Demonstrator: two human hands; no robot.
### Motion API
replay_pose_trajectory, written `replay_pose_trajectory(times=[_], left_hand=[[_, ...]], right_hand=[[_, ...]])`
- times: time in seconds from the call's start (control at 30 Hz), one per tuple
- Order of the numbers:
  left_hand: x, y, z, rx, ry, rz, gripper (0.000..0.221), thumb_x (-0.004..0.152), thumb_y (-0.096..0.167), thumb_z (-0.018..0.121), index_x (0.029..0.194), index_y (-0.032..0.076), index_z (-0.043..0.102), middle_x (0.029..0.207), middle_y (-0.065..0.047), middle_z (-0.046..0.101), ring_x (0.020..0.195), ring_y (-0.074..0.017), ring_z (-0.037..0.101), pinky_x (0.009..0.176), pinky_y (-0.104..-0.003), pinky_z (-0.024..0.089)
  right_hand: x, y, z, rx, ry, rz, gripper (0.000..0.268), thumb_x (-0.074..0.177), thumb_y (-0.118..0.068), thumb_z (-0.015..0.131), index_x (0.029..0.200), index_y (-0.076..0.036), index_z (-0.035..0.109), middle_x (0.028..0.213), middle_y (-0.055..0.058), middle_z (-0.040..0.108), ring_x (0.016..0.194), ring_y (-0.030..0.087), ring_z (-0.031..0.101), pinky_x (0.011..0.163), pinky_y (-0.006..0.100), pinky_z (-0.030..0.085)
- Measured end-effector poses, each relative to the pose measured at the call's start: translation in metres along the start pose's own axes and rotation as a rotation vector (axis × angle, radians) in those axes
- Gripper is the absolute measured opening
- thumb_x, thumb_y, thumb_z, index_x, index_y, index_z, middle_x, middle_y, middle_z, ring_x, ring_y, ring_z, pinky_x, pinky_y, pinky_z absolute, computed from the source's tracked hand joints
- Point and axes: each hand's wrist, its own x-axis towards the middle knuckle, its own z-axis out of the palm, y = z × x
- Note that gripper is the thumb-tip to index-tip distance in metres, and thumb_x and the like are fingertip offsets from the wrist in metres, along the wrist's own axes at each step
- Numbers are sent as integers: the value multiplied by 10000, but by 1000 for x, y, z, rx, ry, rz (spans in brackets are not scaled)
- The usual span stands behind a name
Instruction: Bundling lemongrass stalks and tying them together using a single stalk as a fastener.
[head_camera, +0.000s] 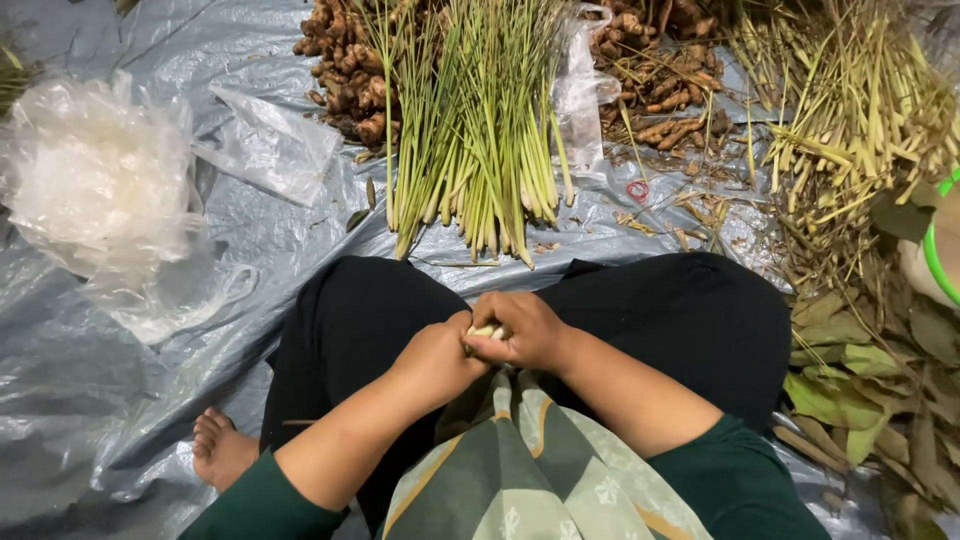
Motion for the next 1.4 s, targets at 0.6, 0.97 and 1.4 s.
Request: replay_pose_trajectory(times=[0.6,0.97,1.4], left_hand=[[-15,-2,4,-367,-211,-95,342,790,374,814,960,95,714,783,-94,706,731,-254,720,633,-337,563],[-9,-8,17,-497,-189,-173,429,809,414,824,975,39,702,672,-83,640,552,-184,649,478,-293,509],[-14,15,0,-215,-37,-202,455,833,469,769,1026,62,713,899,-170,758,957,-366,743,779,-425,598]], right_hand=[[8,-8,-39,197,-156,28,59,924,-165,758,957,-124,784,1016,64,659,885,258,670,845,373,550],[15,-27,-48,53,-202,-11,109,870,-26,765,931,-111,796,954,85,710,861,322,685,814,417,547],[10,-19,-36,-56,-43,89,85,951,-125,698,1015,-164,740,1010,13,679,869,212,664,807,340,559]])
